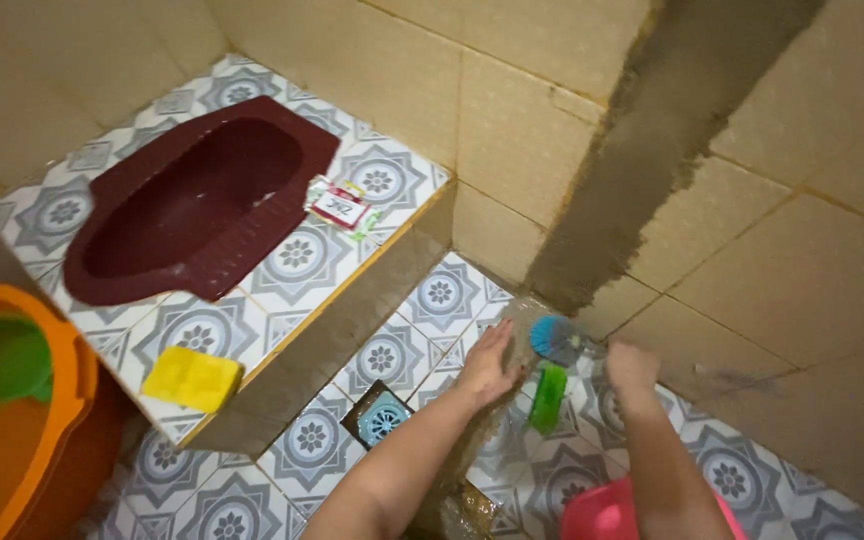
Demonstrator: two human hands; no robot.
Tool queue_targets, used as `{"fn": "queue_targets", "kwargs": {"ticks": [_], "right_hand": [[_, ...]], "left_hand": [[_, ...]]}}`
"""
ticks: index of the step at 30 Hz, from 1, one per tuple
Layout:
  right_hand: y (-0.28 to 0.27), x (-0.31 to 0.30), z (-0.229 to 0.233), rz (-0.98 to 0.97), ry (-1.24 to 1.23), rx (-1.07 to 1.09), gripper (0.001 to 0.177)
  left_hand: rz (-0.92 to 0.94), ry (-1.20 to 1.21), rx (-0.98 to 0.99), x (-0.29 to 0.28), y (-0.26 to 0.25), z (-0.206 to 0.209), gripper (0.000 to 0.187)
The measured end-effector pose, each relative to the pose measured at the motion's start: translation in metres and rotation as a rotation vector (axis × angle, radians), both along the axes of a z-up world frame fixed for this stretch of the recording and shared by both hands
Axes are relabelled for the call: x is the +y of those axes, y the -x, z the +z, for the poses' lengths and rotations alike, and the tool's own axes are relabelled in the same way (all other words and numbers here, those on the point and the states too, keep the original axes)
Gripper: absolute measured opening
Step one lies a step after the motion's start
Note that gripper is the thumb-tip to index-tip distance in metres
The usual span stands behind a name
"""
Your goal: The person cleans a squat toilet by pouring blue liquid detergent into it and rinsing with a hose. They then fill a plastic bottle with water from the hose and place it in a wall basket. Finally, they use a green scoop to wash a small packet in water and place it on a pink stool.
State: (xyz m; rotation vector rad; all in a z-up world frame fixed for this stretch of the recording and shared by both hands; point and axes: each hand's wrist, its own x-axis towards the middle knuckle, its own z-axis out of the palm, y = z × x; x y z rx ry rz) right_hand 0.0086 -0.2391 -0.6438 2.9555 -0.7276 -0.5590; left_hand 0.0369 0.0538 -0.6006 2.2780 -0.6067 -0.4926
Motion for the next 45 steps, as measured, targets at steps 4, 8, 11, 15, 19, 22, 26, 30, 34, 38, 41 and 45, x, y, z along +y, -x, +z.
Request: {"fn": "queue_targets", "kwargs": {"ticks": [4, 8, 11, 15, 19, 22, 26, 30, 34, 38, 41, 45], "right_hand": [[-0.054, 0.103, 0.132, 0.193, 0.207, 0.022, 0.039], [-0.11, 0.161, 0.151, 0.683, 0.274, -0.381, 0.028], [-0.143, 0.201, 0.175, 0.977, 0.326, -0.599, 0.019], [-0.161, 0.26, 0.246, 1.309, 0.182, -1.192, 0.009], [-0.168, 0.291, 0.244, 1.269, 0.004, -1.628, 0.013], [-0.197, 0.311, 0.2, 0.622, -0.652, -1.243, 0.051], [-0.246, 0.342, 0.17, 0.214, -0.993, -0.842, 0.054], [-0.299, 0.366, 0.173, 0.244, -0.794, -0.861, 0.018], [-0.364, 0.37, 0.194, 0.256, -0.899, -1.018, 0.013], [-0.435, 0.368, 0.19, 0.19, -0.807, -1.043, 0.018], [-0.463, 0.37, 0.19, 0.064, -0.799, -0.975, 0.032], [-0.47, 0.38, 0.207, -0.2, -0.916, -0.703, 0.048]], "left_hand": [[0.042, -0.034, -0.125, 0.007, -0.028, 0.027, 0.089], [0.223, -0.118, -0.215, 0.035, -0.056, 0.059, 0.094], [0.381, -0.103, -0.157, 0.069, -0.08, 0.074, 0.085], [0.543, -0.03, -0.232, 0.115, -0.122, 0.083, 0.077], [0.675, 0.085, -0.226, 0.153, -0.151, 0.107, 0.079], [0.767, 0.206, -0.289, 0.175, -0.163, 0.115, 0.076], [0.723, 0.11, -0.264, 0.192, -0.169, 0.109, 0.08], [0.721, 0.224, -0.287, 0.214, -0.158, 0.134, 0.094], [0.686, 0.124, -0.269, 0.236, -0.158, 0.13, 0.123], [0.521, -0.304, -0.087, 0.254, -0.141, 0.13, 0.12], [0.459, -0.387, -0.095, 0.257, -0.133, 0.147, 0.121], [0.392, -0.471, -0.037, 0.254, -0.136, 0.155, 0.122]]}}
